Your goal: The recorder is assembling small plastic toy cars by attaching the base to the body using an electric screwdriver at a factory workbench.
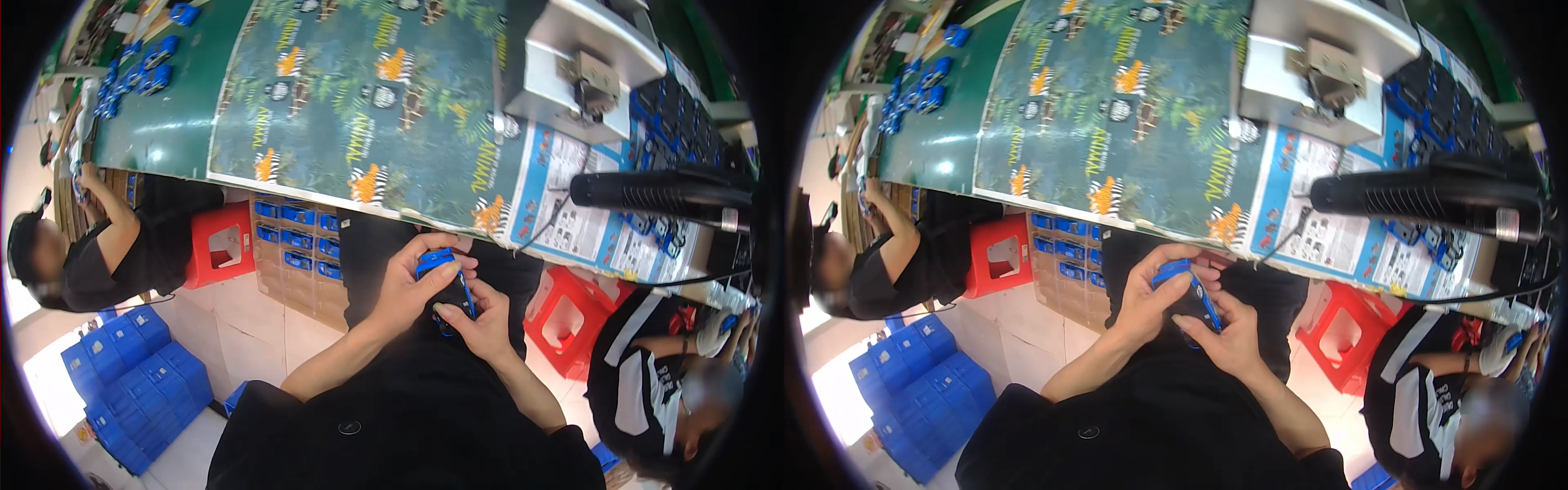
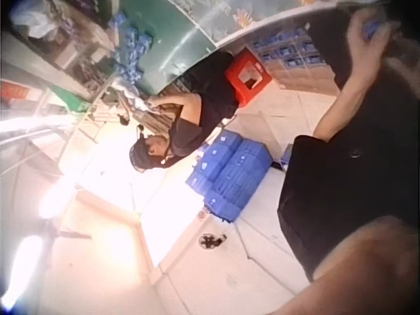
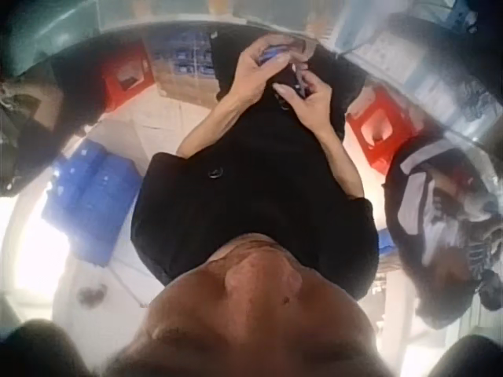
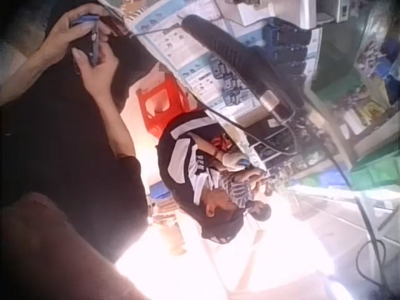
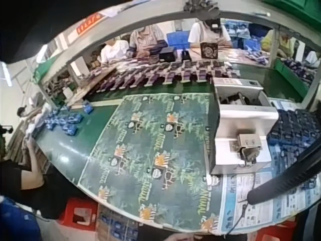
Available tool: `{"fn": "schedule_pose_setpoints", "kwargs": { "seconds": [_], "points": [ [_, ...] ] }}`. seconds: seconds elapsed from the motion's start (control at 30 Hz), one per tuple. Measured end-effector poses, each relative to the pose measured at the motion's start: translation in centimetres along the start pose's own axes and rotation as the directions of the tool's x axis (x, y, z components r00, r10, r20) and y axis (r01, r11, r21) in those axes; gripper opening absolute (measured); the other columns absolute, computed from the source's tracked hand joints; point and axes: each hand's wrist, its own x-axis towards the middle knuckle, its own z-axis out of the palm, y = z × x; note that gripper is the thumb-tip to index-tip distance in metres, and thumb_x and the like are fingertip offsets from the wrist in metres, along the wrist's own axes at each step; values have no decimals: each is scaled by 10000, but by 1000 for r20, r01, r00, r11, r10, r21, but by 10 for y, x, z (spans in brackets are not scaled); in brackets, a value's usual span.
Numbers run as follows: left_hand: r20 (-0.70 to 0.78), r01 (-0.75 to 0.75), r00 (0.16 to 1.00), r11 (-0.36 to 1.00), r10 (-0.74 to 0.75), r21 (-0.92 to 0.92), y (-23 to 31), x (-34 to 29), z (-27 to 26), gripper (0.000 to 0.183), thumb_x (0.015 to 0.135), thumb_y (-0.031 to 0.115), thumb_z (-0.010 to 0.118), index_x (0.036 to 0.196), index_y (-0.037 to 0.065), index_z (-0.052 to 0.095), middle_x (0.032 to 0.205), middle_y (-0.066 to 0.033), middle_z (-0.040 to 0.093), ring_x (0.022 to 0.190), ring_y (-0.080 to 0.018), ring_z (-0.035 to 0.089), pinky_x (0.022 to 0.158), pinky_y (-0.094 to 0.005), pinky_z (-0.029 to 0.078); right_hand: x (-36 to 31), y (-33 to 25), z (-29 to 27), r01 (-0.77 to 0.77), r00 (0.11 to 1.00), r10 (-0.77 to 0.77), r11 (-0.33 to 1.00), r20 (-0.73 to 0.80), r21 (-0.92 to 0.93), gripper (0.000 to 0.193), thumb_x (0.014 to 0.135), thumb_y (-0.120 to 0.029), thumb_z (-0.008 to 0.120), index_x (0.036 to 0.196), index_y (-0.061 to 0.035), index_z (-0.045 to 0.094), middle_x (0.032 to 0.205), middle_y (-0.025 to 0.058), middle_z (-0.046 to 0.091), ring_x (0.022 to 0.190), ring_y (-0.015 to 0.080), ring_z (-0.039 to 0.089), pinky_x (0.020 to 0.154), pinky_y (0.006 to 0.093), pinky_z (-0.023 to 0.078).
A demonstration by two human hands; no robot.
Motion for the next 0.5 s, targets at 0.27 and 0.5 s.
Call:
{"fn": "schedule_pose_setpoints", "kwargs": {
  "seconds": [0.27,0.5],
  "points": [
    [-227,-291,940,944,253,-154,56,-17,-34,331,959,255,593,1115,-35,563,1057,-244,666,932,-316,686,831,-436,567,48,-100,45,303,945,-197,828,261,-472,271,807,-161,793,983,11,678,786,101,697,698,136,688,630,273,523],
    [-329,-335,909,918,256,-210,68,-36,-93,294,963,271,600,1046,-10,618,933,-158,684,799,-222,678,733,-328,546,207,-142,112,672,557,-721,100,413,-733,143,822,-175,724,910,-63,713,877,75,654,843,286,636,706,396,509]
  ]
}}
